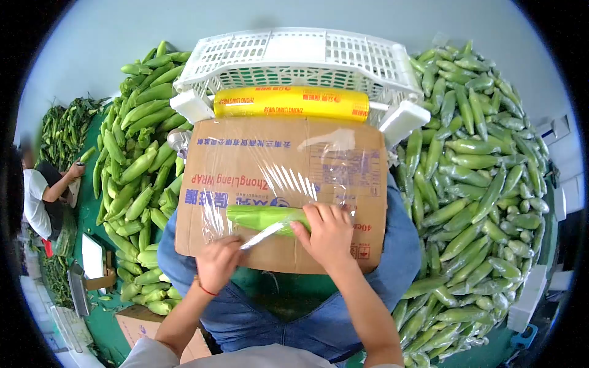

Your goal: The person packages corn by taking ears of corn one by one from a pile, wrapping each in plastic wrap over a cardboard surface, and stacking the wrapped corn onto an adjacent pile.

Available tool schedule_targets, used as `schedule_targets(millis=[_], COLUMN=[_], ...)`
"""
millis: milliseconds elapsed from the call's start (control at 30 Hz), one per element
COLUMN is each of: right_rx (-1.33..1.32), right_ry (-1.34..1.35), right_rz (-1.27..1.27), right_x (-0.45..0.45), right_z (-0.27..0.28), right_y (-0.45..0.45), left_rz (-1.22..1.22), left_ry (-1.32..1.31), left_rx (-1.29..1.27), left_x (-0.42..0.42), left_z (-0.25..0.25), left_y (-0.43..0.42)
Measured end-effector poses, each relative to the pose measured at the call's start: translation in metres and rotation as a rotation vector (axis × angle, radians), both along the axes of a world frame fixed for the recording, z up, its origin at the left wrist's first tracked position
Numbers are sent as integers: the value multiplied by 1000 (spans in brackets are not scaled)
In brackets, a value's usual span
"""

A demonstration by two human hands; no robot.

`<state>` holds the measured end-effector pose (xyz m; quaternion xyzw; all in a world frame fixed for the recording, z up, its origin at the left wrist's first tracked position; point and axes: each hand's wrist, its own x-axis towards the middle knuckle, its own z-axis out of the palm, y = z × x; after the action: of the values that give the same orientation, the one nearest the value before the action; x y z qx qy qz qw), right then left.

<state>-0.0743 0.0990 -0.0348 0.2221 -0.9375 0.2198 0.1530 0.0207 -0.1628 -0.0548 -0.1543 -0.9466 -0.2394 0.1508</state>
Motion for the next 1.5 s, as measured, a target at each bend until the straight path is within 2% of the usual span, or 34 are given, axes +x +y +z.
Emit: schedule_targets(millis=[67, 100, 167, 233, 267, 333, 400, 467, 533, 567, 667, 700, 767, 800, 833, 933, 1033, 1100, 1133, 1233, 1267, 1300, 1367, 1400, 1433, 1467, 1500], right_rx=[-33, -44, -86, -149, -175, -78, 15, 124, -1, -62, -94, -66, 96, 181, 225, 295, 327, 324, 362, 406, 410, 99, -553, -926, -1138, -1344, -1422], right_ry=[37, 30, 76, 77, 74, -126, -325, -515, -463, -449, 82, 111, 199, 241, 178, -11, -89, -203, -361, -677, -914, -1034, -1160, -1420, -1618, -1812, -1985], right_rz=[29, 61, 100, 121, 129, 32, -31, -7, 3, 10, 196, 329, 343, 349, 359, 393, 492, 564, 634, 750, 711, 557, 186, -89, -80, -55, -22], right_x=[-7, -9, -19, -25, -26, -25, -15, 8, 21, 27, 12, 2, -26, -40, -58, -66, -36, 3, 24, 81, 88, 100, 120, 117, 113, 109, 107], right_z=[-2, -2, -2, -5, -5, 1, 11, 27, 26, 25, 28, 23, 15, 14, 15, 13, 17, 35, 44, 60, 70, 58, 24, 32, 40, 47, 54], right_y=[-3, -4, -6, -8, -6, -3, -4, -7, -6, -7, -9, -11, -20, -23, -27, -32, -32, -25, -22, -8, -4, 8, 21, 15, 13, 11, 3], left_rz=[292, 217, 0, -89, -139, -72, -166, -168, -196, -179, -113, -38, -27, -113, -197, -209, -224, -207, -205, -236, -169, -102, -113, -261, -356, -353, -272], left_ry=[-312, -228, 155, -165, -319, -354, -470, -481, -312, -419, -289, -231, -74, -141, -205, -408, -495, -456, -439, -472, -217, 33, 140, 155, 67, -37, -10], left_rx=[341, 514, 138, 12, -238, -313, -301, -57, -137, -161, -193, -137, -140, -195, -250, -383, -491, -456, -443, -38, 92, 220, 283, 300, 250, 260, 407], left_x=[-15, -45, -111, -150, -156, -142, -94, -40, -12, -12, -65, -92, -157, -180, -199, -220, -218, -216, -214, -203, -189, -162, -93, -62, -39, -26, -26], left_z=[15, 49, 82, 42, 37, 42, 56, 72, 68, 62, 41, 31, 22, 18, 16, 18, 26, 23, 23, 39, 43, 45, 84, 82, 91, 82, 55], left_y=[-18, -18, -6, 10, 29, 49, 49, 49, 47, 48, 40, 38, 28, 25, 24, 33, 40, 38, 37, 25, 25, 28, 36, 41, 51, 63, 61])
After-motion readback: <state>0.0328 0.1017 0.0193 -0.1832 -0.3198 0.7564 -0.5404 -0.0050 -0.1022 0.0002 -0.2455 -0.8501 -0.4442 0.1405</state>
